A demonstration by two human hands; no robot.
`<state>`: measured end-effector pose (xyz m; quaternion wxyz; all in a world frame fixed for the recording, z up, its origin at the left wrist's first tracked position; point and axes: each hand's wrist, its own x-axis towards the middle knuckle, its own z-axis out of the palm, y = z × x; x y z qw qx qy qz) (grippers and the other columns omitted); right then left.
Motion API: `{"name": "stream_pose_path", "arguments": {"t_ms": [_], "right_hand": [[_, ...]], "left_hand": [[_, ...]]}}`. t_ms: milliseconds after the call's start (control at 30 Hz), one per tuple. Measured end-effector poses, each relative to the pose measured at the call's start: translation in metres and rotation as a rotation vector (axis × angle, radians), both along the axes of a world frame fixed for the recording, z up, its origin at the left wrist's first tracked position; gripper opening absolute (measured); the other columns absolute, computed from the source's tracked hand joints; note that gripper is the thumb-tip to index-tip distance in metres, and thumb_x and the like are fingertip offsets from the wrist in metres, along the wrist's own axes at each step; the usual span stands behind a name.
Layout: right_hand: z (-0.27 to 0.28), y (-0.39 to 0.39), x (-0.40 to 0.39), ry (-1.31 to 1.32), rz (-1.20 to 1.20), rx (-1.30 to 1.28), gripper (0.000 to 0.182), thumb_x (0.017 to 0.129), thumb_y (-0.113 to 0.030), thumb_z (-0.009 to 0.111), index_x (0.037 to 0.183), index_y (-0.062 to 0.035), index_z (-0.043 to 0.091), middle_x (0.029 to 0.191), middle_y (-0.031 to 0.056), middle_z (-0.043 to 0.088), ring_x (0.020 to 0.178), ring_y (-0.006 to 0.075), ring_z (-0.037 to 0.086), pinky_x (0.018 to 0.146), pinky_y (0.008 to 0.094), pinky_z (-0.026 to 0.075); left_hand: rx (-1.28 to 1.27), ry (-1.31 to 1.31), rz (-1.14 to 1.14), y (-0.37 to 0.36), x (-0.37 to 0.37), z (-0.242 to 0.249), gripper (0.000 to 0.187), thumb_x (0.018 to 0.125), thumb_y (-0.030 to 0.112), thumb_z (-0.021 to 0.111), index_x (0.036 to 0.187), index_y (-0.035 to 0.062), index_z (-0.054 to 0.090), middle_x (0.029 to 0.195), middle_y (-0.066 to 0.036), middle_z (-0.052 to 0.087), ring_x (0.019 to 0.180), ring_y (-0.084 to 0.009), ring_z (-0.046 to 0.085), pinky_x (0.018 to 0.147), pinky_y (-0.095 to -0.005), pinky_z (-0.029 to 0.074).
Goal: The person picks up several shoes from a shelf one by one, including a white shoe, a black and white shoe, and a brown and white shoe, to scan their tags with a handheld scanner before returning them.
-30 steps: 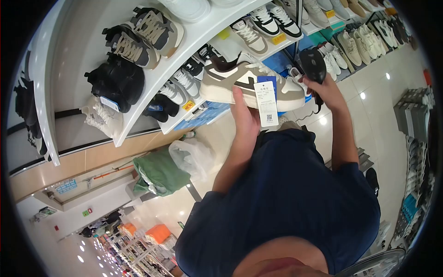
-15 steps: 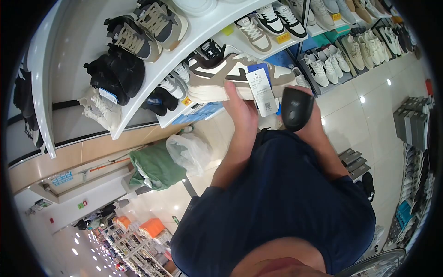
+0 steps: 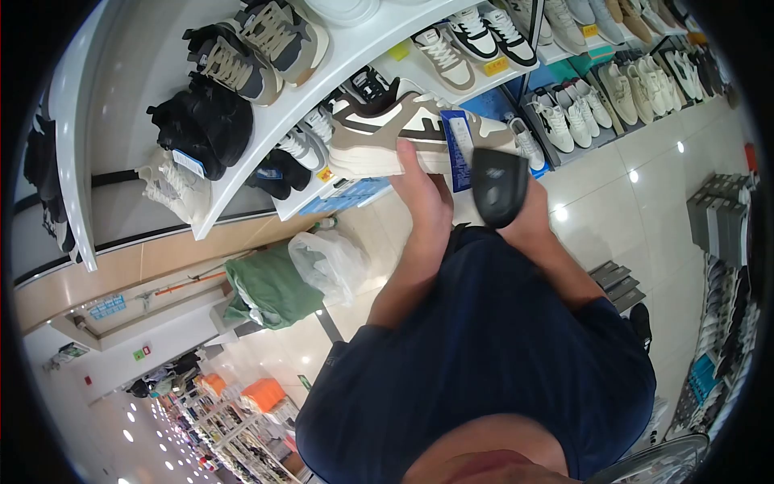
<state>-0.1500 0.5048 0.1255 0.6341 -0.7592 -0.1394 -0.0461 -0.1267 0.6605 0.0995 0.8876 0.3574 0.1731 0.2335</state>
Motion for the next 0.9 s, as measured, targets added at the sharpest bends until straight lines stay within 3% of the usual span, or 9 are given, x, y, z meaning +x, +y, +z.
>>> {"name": "stream_pose_path", "arguments": {"t_ms": [33, 133, 233, 500, 567, 633, 700, 833, 900], "right_hand": [[-0.013, -0.008, 0.002, -0.034, -0.007, -0.032, 0.034, 0.077, -0.012, 0.082, 0.104, 0.0000, 0.066, 0.088, 0.0157, 0.071, 0.079, 0.0325, 0.070, 0.075, 0.0373, 0.054], [-0.007, -0.016, 0.012, 0.236, -0.061, 0.105, 0.029, 0.081, -0.007, 0.078, 0.106, 0.0022, 0.066, 0.091, 0.0100, 0.072, 0.080, 0.0150, 0.068, 0.071, 0.0340, 0.055], [-0.001, -0.017, 0.023, 0.417, -0.024, 0.428, 0.030, 0.083, -0.003, 0.074, 0.111, 0.0035, 0.064, 0.094, 0.0083, 0.071, 0.079, 0.0140, 0.068, 0.069, 0.0305, 0.055], [-0.008, -0.025, 0.026, 0.478, 0.035, 0.473, 0.038, 0.081, -0.004, 0.074, 0.117, 0.0033, 0.063, 0.095, 0.0082, 0.071, 0.078, 0.0172, 0.069, 0.070, 0.0303, 0.055], [-0.004, -0.027, 0.019, 0.032, 0.030, -0.041, 0.048, 0.075, -0.009, 0.080, 0.118, 0.0031, 0.062, 0.099, 0.0122, 0.071, 0.085, 0.0228, 0.069, 0.077, 0.0344, 0.055], [0.022, -0.026, 0.017, 0.029, 0.287, -0.028, 0.061, 0.070, -0.017, 0.086, 0.123, 0.0016, 0.061, 0.111, 0.0202, 0.068, 0.100, 0.0336, 0.069, 0.087, 0.0386, 0.053], [0.019, -0.022, 0.019, -0.077, 0.404, -0.063, 0.063, 0.071, -0.017, 0.086, 0.124, 0.0020, 0.060, 0.111, 0.0210, 0.068, 0.104, 0.0364, 0.068, 0.087, 0.0394, 0.053], [0.027, -0.029, 0.022, -0.046, 0.348, -0.027, 0.054, 0.073, -0.015, 0.084, 0.119, 0.0026, 0.062, 0.105, 0.0189, 0.070, 0.097, 0.0308, 0.070, 0.084, 0.0377, 0.053], [0.013, -0.045, 0.025, 0.143, 0.138, -0.063, 0.045, 0.074, -0.014, 0.084, 0.112, 0.0023, 0.064, 0.097, 0.0151, 0.071, 0.088, 0.0222, 0.069, 0.081, 0.0351, 0.053]], "left_hand": [[0.027, -0.007, 0.010, 0.001, 0.000, -0.002, 0.050, 0.102, 0.024, 0.059, 0.145, 0.0045, 0.040, 0.136, -0.010, 0.054, 0.121, -0.0207, 0.056, 0.102, -0.0370, 0.047], [0.043, -0.023, 0.008, 0.003, -0.002, 0.002, 0.052, 0.102, 0.024, 0.059, 0.146, 0.0058, 0.038, 0.138, -0.009, 0.053, 0.124, -0.0205, 0.055, 0.103, -0.0373, 0.047], [0.045, -0.041, 0.007, 0.003, -0.001, 0.002, 0.052, 0.102, 0.023, 0.059, 0.147, 0.0066, 0.037, 0.139, -0.009, 0.052, 0.126, -0.0203, 0.054, 0.104, -0.0374, 0.046], [0.059, -0.027, 0.002, 0.008, -0.002, -0.004, 0.052, 0.103, 0.024, 0.058, 0.147, 0.0061, 0.037, 0.138, -0.008, 0.053, 0.126, -0.0205, 0.054, 0.103, -0.0374, 0.048], [0.009, -0.025, -0.010, 0.007, -0.002, -0.001, 0.054, 0.102, 0.027, 0.059, 0.147, 0.0053, 0.037, 0.139, -0.008, 0.053, 0.126, -0.0209, 0.054, 0.102, -0.0382, 0.049], [0.020, 0.014, -0.032, 0.007, 0.000, -0.003, 0.054, 0.103, 0.037, 0.056, 0.145, 0.0059, 0.041, 0.137, -0.008, 0.055, 0.123, -0.0222, 0.057, 0.103, -0.0400, 0.049], [0.030, 0.053, -0.057, 0.008, -0.001, -0.006, 0.057, 0.104, 0.047, 0.052, 0.144, 0.0064, 0.044, 0.136, -0.008, 0.057, 0.121, -0.0235, 0.059, 0.104, -0.0417, 0.048], [-0.090, 0.079, -0.159, 0.015, 0.002, -0.010, 0.060, 0.104, 0.054, 0.046, 0.144, 0.0091, 0.047, 0.137, -0.007, 0.059, 0.122, -0.0242, 0.058, 0.105, -0.0413, 0.047], [-0.112, 0.059, -0.170, 0.016, 0.001, -0.011, 0.058, 0.105, 0.054, 0.043, 0.143, 0.0105, 0.048, 0.136, -0.006, 0.060, 0.123, -0.0233, 0.058, 0.105, -0.0393, 0.046]]}}
